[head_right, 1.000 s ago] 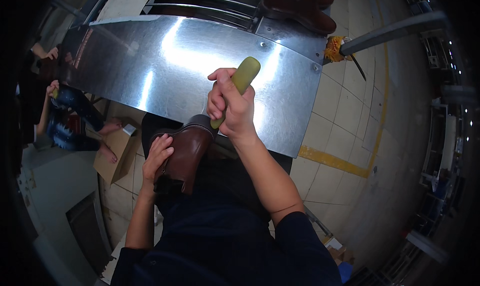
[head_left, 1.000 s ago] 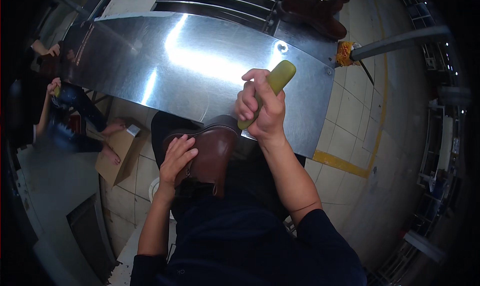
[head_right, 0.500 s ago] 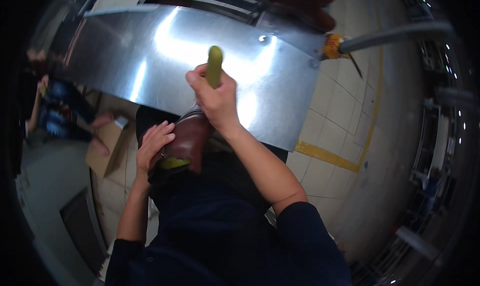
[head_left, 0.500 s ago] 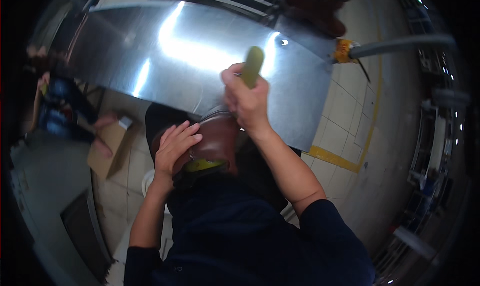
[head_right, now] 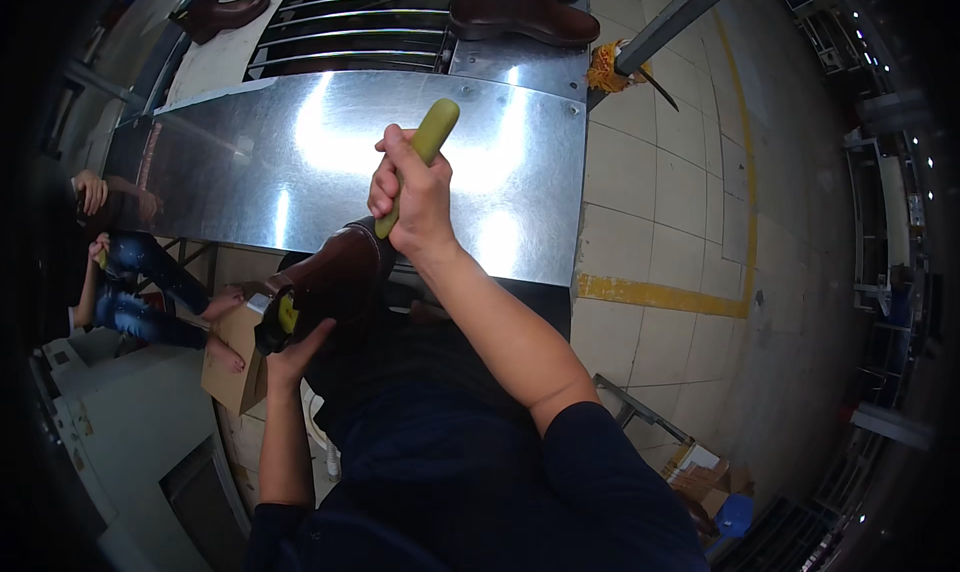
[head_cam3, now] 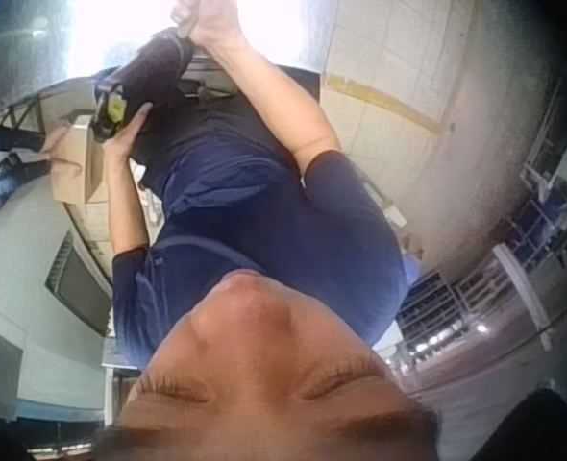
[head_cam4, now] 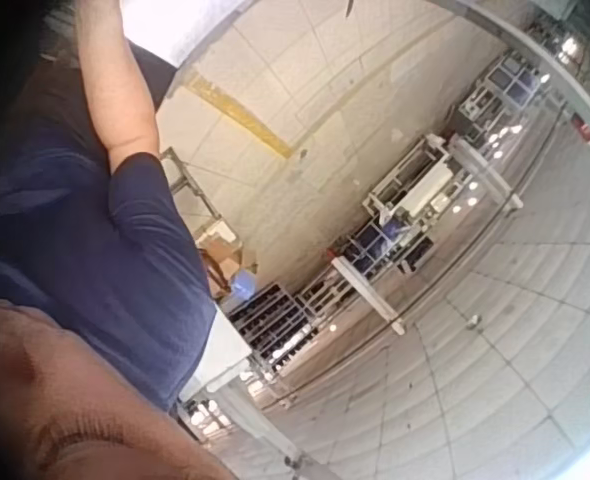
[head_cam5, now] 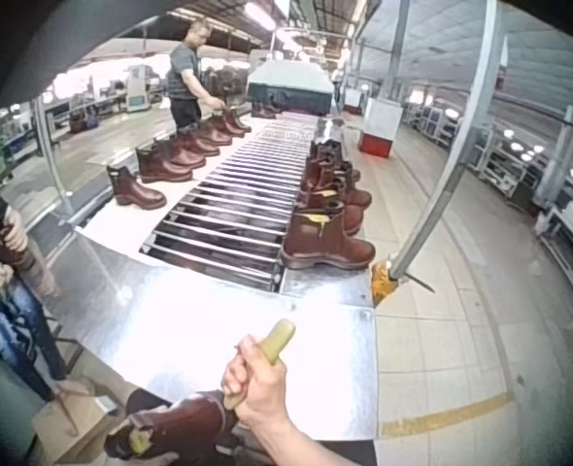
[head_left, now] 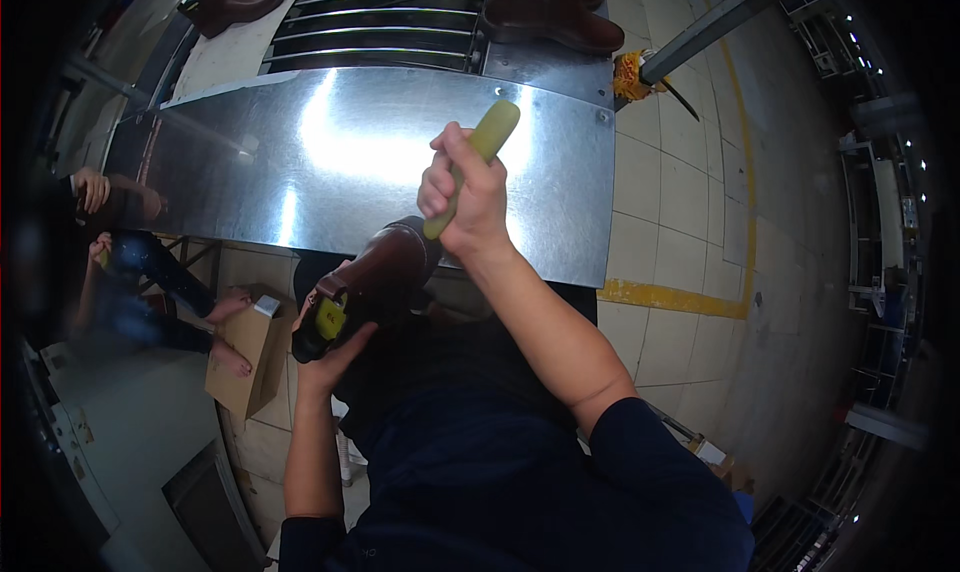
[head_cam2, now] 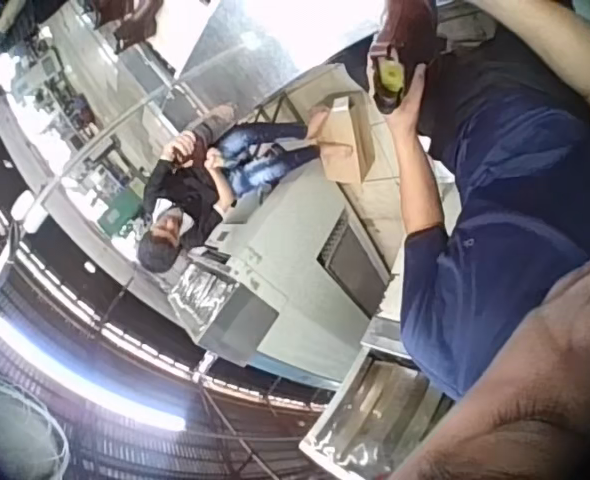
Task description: Rubbing and polishing finished leather boots using a handheld tool on a conveyor line.
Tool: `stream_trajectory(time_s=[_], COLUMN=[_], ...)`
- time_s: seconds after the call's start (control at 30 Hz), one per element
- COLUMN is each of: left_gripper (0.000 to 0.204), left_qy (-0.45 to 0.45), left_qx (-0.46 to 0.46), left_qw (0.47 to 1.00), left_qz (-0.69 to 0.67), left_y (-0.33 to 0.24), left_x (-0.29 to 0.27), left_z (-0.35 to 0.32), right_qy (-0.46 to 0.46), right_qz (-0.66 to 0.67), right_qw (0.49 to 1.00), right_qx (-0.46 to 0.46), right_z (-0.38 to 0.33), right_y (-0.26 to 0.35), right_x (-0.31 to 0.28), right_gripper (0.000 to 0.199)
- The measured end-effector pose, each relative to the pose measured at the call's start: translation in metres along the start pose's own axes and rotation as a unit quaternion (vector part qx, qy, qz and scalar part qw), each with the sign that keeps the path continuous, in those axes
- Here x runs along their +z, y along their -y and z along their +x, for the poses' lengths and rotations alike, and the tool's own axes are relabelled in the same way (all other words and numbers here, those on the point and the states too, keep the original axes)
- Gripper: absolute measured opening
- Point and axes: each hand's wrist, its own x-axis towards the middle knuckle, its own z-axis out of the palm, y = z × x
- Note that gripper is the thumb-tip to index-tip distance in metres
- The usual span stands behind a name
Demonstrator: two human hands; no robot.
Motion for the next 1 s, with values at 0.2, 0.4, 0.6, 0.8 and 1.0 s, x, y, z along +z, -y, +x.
stream_trajectory(time_s=[0.2,0.4,0.6,0.8,1.0], left_gripper=[0.068,0.060,0.042,0.032,0.027], left_qy=[-0.003,-0.065,-0.146,-0.218,-0.254], left_qx=[0.026,0.028,-0.047,-0.022,-0.002], left_qw=[1.000,0.997,0.962,0.923,0.916], left_qz=[0.010,-0.034,-0.227,-0.315,-0.309], left_y=[0.002,-0.009,-0.052,-0.048,-0.061], left_x=[-0.001,0.013,0.033,0.083,0.108], left_z=[0.006,0.020,0.049,0.091,0.098], right_qy=[0.009,0.053,0.127,0.135,0.139], right_qz=[0.000,-0.079,-0.098,-0.178,-0.076], right_qw=[1.000,0.994,0.987,0.971,0.978], right_qx=[-0.016,-0.049,-0.013,-0.090,-0.134], right_z=[0.001,0.028,0.060,0.096,0.078], right_y=[-0.010,-0.018,-0.017,0.008,0.012], right_x=[0.010,0.012,0.011,0.010,-0.019], right_gripper=[0.020,0.019,0.030,0.033,0.028])
